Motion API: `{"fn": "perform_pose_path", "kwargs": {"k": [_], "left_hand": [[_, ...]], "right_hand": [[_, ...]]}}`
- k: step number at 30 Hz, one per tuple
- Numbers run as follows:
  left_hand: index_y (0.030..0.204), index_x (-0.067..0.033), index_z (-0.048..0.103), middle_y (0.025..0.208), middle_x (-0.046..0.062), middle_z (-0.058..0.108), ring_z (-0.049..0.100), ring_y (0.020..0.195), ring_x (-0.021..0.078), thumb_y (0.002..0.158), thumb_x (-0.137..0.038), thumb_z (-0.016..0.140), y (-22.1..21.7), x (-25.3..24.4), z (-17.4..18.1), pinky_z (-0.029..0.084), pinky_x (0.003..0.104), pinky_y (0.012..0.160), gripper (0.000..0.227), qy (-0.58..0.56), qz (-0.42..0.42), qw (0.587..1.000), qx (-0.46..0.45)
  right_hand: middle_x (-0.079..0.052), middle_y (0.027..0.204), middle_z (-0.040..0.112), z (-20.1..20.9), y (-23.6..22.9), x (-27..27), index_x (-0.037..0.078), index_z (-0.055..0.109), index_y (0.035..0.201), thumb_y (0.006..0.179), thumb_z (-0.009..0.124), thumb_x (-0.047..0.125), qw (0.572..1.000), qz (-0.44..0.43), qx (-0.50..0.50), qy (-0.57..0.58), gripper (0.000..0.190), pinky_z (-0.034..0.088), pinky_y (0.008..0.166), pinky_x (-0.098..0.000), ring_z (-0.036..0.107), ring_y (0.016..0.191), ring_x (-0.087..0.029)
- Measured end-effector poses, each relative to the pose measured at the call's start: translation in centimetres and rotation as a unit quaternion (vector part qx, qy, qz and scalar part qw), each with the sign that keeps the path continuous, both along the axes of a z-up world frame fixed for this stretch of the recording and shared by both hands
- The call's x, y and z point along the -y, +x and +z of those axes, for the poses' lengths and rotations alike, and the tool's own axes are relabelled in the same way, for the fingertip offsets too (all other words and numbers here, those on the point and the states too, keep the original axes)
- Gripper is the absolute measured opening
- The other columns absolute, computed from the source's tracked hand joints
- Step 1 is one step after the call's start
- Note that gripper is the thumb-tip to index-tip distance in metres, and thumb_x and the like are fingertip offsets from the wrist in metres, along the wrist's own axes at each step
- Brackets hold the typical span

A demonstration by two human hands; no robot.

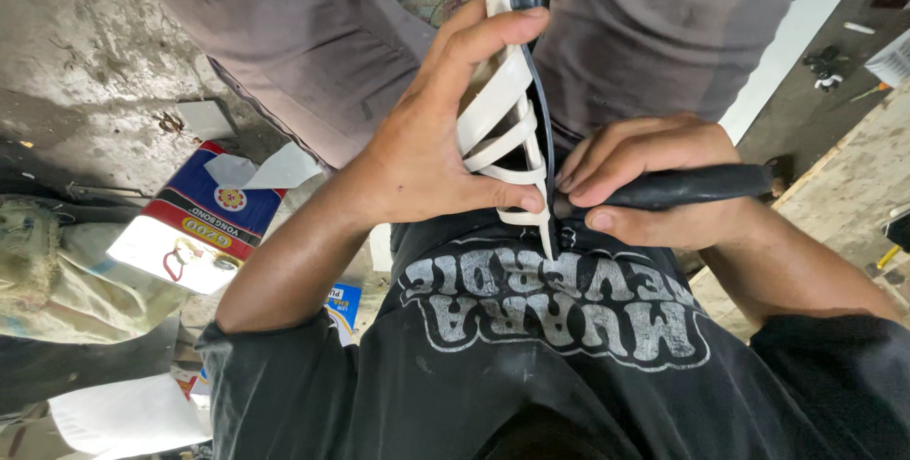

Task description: The person assembles white slipper sandals by attaching black rubber soles to the upper straps. They press the sole onto the strap, then use a knife to trim excess material around the edges. The process is repeated for multiple units.

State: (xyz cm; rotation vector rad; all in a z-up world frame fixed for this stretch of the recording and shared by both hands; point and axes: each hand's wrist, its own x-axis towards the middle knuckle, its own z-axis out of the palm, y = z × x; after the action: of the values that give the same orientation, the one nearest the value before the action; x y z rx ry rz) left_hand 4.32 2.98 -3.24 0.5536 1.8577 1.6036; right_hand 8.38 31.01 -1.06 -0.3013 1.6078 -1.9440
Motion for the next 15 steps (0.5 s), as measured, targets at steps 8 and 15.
{"fn": "perform_pose_path", "kwargs": {"k": [8,15], "left_hand": [[0.156,-0.0189,0.032,0.162,0.014,0.025,0.036,0.157,0.0312,0.083,-0.037,0.102,-0.9,0.1,1.5,0.042,0.042,0.130,0.103,0.013,-0.022,1.000,0.015],[0.154,-0.0227,0.038,0.162,0.014,0.028,0.042,0.149,0.0258,0.092,-0.042,0.098,-0.9,0.4,2.1,0.048,0.039,0.126,0.089,-0.014,-0.015,1.000,0.011]], "right_hand": [[-0.012,0.095,0.074,1.0,-1.1,-0.6,0.002,0.073,0.098,0.083,0.081,0.005,0.998,0.044,-0.038,0.025,0.017,0.063,0.087,-0.0317,0.078,0.097,-0.022],[-0.012,0.095,0.075,1.1,-0.4,0.0,0.004,0.074,0.098,0.081,0.083,0.007,0.995,-0.009,-0.054,0.078,0.020,0.063,0.079,-0.0275,0.078,0.090,-0.020]]}}
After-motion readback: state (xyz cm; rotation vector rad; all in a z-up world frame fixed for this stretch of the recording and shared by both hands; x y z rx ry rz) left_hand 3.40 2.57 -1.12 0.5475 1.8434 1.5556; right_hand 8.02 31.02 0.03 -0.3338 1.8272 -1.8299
